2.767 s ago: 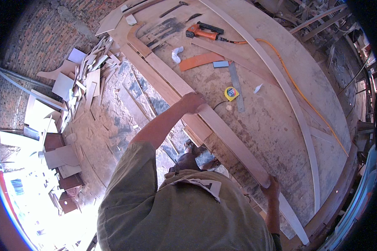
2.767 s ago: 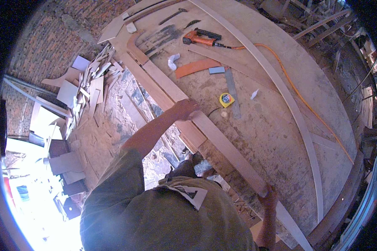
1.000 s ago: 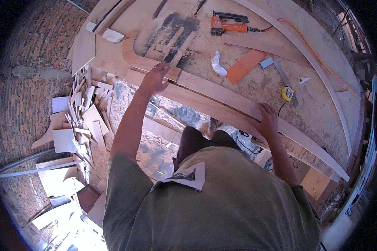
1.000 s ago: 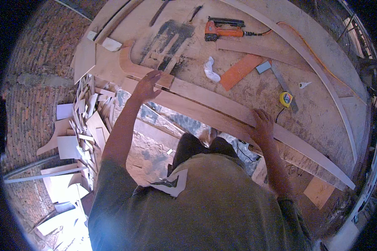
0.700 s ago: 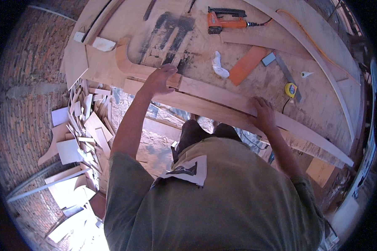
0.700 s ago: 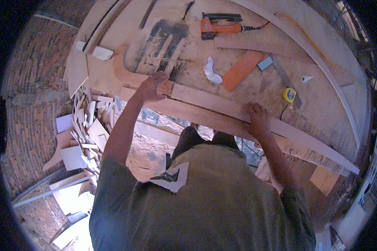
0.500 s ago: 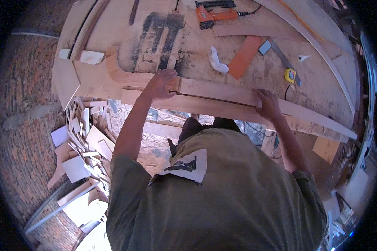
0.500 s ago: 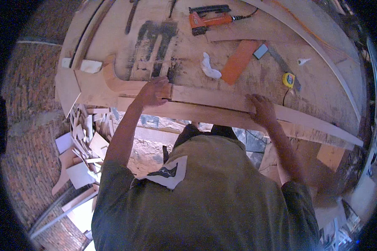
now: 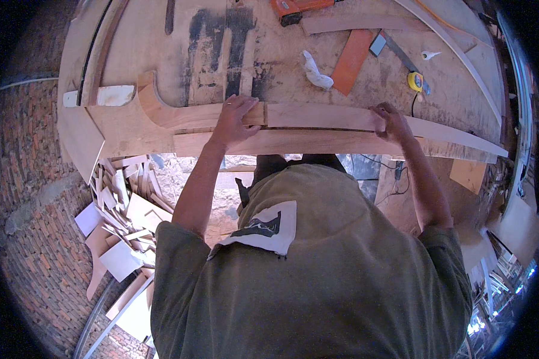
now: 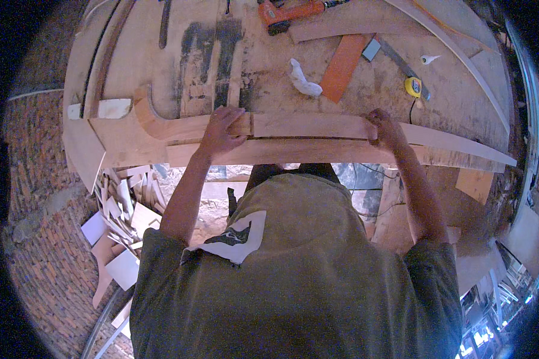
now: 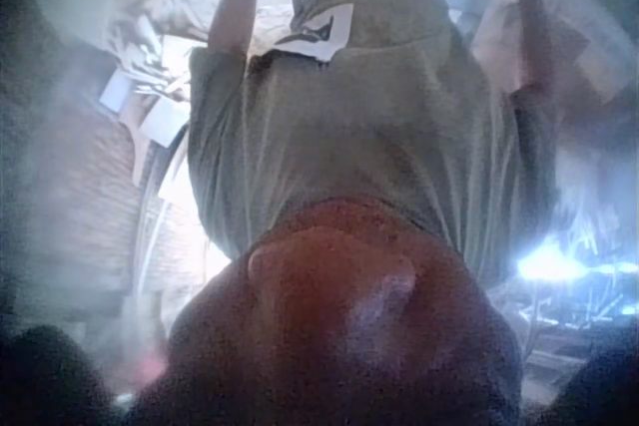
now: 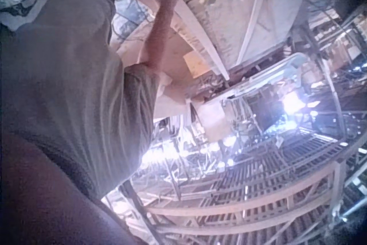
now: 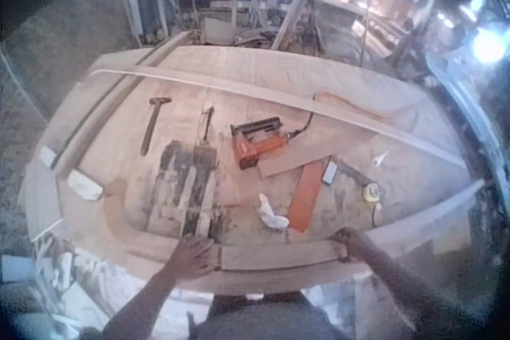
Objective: The person picks up a long wooden board from the floor, places it onto a workbench, aligns a curved wooden template on top of the board, and uses a nail gun to fasten the template to the board.
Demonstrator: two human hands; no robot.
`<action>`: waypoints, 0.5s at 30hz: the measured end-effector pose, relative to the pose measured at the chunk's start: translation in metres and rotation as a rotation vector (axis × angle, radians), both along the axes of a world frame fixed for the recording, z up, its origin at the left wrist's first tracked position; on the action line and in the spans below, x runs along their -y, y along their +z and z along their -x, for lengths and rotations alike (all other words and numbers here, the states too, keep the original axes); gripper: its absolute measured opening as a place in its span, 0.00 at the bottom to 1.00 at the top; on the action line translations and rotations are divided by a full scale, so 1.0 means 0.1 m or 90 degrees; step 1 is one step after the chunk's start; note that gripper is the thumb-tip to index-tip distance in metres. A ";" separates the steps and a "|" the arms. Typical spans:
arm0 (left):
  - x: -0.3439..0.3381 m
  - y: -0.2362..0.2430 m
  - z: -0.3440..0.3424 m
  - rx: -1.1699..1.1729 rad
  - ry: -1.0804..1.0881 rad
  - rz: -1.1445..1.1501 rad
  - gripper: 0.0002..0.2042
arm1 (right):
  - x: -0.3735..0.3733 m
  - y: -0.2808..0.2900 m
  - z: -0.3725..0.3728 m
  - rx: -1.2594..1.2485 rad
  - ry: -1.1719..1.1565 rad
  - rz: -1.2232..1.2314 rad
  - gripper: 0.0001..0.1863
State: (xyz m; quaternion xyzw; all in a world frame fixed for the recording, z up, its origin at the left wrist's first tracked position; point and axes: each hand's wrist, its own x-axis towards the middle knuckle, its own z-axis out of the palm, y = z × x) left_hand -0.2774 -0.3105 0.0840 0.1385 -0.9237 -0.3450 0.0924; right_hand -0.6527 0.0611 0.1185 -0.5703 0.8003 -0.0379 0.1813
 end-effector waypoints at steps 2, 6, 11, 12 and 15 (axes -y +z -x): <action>0.01 -0.03 0.00 -0.028 -0.001 -0.016 0.36 | 0.02 0.03 0.00 0.014 -0.003 -0.011 0.42; -0.01 -0.07 -0.01 -0.049 0.006 0.008 0.36 | 0.15 0.16 -0.05 0.026 0.011 -0.026 0.41; -0.02 -0.05 -0.03 -0.030 0.022 0.015 0.39 | 0.21 0.18 -0.16 0.045 -0.015 -0.014 0.40; -0.03 0.00 -0.02 -0.030 0.020 0.015 0.39 | 0.23 0.16 -0.17 0.053 -0.017 0.008 0.40; -0.06 0.09 0.00 0.016 0.010 0.030 0.43 | 0.23 0.15 -0.17 0.070 -0.061 -0.041 0.40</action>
